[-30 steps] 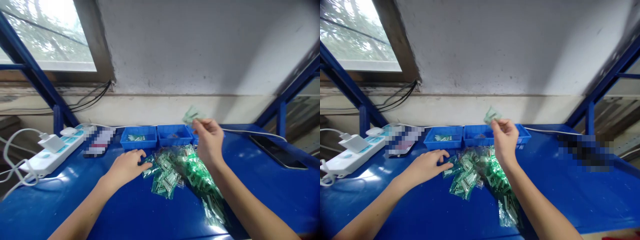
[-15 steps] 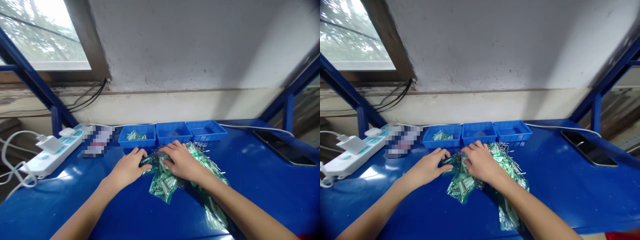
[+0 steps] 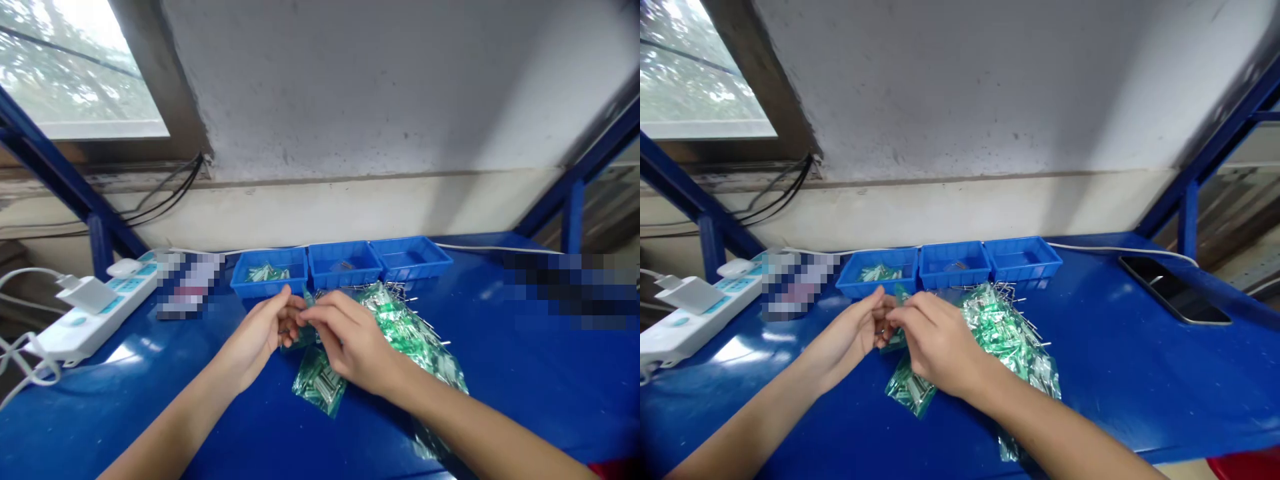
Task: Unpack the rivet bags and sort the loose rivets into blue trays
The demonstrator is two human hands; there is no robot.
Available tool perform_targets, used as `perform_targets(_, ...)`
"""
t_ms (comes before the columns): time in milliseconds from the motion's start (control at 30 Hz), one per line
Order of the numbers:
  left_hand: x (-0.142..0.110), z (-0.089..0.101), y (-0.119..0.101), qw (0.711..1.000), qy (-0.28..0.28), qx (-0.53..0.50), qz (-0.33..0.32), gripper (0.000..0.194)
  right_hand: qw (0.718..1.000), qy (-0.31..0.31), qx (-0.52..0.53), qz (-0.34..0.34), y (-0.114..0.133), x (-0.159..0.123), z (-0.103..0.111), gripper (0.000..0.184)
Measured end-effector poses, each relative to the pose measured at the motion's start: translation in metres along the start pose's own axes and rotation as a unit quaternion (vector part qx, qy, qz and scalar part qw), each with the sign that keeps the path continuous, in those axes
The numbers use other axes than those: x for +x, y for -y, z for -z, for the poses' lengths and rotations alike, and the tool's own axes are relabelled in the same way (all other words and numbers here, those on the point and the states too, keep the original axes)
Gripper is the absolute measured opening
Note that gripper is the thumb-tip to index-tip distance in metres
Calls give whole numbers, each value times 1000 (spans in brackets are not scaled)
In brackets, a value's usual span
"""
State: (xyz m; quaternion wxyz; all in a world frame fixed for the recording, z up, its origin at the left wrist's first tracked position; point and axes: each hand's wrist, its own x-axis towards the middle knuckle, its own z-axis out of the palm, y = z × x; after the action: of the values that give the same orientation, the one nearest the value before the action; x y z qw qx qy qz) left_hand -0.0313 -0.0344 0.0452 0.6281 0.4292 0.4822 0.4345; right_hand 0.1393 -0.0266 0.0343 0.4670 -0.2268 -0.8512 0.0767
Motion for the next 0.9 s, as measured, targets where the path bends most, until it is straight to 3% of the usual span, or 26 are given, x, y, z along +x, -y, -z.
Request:
perform_targets(100, 4, 4, 0, 995, -17, -91, 26, 17, 999, 18, -29, 30, 0, -3, -5, 28)
perform_targets(267, 4, 4, 4, 980, 11, -148, 131, 33, 994, 28, -70, 75, 4, -3, -5, 25)
perform_targets(400, 1, 0, 1, 979, 4, -162, 119, 25, 989, 53, -91, 108, 7, -3, -2, 28)
perform_targets(500, 0, -2, -3, 980, 13, -165, 110, 30, 985, 62, -98, 126, 5, -1, 0, 29)
perform_targets(633, 2, 0, -2, 990, -31, -132, 34, 21, 985, 68, -103, 124, 1, -1, 1, 28)
perform_targets(700, 4, 1, 1, 994, -60, -83, -31, 22, 990, 71, -93, 79, -2, -1, -1, 24)
perform_targets(800, 4, 2, 7, 985, -90, 35, -143, 18, 995, 64, -51, -60, -6, 0, -5, 16)
perform_targets(900, 1, 0, 12, 939, -96, 204, -261, 7, 976, 42, 46, -211, -9, 2, -6, 23)
